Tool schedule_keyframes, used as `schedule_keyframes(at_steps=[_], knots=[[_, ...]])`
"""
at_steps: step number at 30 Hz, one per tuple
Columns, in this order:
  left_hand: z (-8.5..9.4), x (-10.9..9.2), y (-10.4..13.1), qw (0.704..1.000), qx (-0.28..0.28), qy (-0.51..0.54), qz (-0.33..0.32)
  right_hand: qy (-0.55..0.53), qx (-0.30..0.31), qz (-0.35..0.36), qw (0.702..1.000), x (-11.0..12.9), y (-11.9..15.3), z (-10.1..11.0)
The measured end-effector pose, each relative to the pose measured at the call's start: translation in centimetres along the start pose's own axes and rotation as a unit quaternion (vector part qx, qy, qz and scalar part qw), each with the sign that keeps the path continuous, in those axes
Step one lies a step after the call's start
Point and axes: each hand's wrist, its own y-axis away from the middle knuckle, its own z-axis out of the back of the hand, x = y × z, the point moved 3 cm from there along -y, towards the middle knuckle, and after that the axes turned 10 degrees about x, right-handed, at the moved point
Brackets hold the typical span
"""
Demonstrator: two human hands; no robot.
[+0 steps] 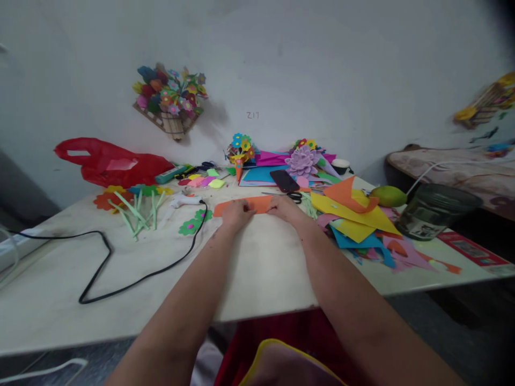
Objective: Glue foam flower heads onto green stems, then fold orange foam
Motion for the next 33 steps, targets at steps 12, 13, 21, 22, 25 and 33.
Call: schedule_keyframes(at_steps=[12,13,21,22,25,33], knots=[[0.5,0.3,0.1,0.988,-0.026,-0.055,-0.141,0.104,0.047,-0.063,0.992,1.8,0.4,0.9],[0.5,0.2,0.1,0.987,-0.025,-0.063,-0.143,0.111,0.049,-0.066,0.99,1.9,0.4,0.9],[0.6,0.0,0.3,0.984,-0.028,-0.097,-0.145,0.147,0.047,-0.054,0.986,1.9,0.2,0.4],[0.5,0.0,0.3,0.984,-0.029,-0.096,-0.148,0.152,0.043,-0.05,0.986,1.9,0.2,0.4],[0.5,0.0,0.4,0.984,-0.03,-0.094,-0.148,0.158,0.042,-0.05,0.985,1.8,0.2,0.3],[0.4,-0.8,0.2,0.975,-0.012,-0.143,-0.167,0.139,0.046,-0.057,0.988,1.7,0.5,0.6]])
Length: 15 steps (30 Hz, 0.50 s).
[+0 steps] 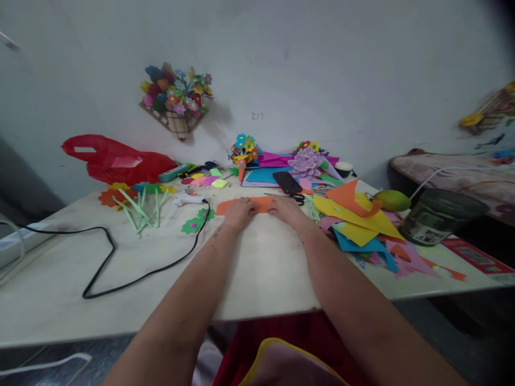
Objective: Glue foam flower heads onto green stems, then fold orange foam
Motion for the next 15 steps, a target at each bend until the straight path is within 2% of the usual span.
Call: schedule_keyframes(at_steps=[4,15], knots=[[-0.1,-0.2,-0.2,1.0,-0.004,-0.017,-0.005,-0.005,-0.017,0.006,1.0,0.0,-0.3,-0.4],[-0.5,0.8,-0.2,0.998,-0.018,0.045,0.036,-0.002,-0.029,0.016,0.999,0.5,-0.9,-0.7]])
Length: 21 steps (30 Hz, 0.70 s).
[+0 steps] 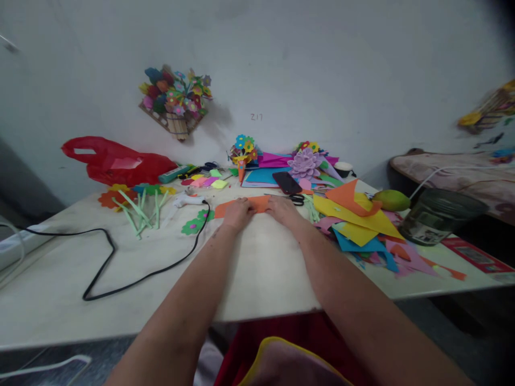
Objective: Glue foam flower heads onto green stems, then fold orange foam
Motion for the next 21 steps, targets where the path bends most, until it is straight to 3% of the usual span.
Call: schedule_keyframes(at_steps=[12,21], knots=[[0.1,-0.4,0.3,0.999,-0.009,0.014,-0.029,-0.115,-0.034,-0.02,0.993,-1.6,-1.1,-2.0],[0.2,-0.9,0.2,0.997,0.001,-0.008,-0.079,-0.142,-0.006,-0.096,0.985,-2.1,-1.4,-2.1]])
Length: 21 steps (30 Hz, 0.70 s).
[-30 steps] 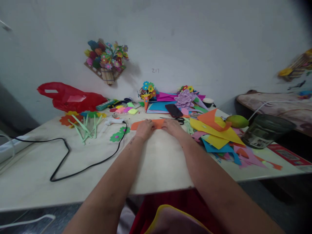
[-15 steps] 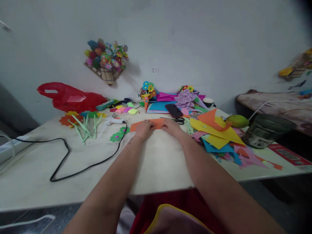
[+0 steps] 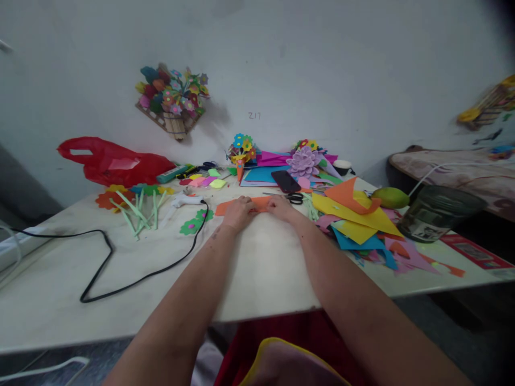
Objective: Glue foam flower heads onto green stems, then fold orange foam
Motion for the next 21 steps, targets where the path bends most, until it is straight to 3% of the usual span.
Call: schedule_keyframes(at_steps=[5,11,15,21], knots=[[0.1,-0.4,-0.1,0.999,0.013,-0.04,-0.014,-0.028,0.014,-0.015,0.999,0.2,0.3,0.4],[0.2,-0.5,-0.1,0.999,0.035,-0.019,0.012,-0.018,-0.06,0.03,0.998,0.3,1.3,1.7],[0.3,-0.5,0.0,0.999,0.037,-0.016,0.017,0.038,-0.024,0.111,0.993,1.0,1.6,2.0],[0.1,-0.3,-0.1,0.999,0.03,-0.012,0.011,0.068,-0.002,0.108,0.992,1.4,1.6,1.7]])
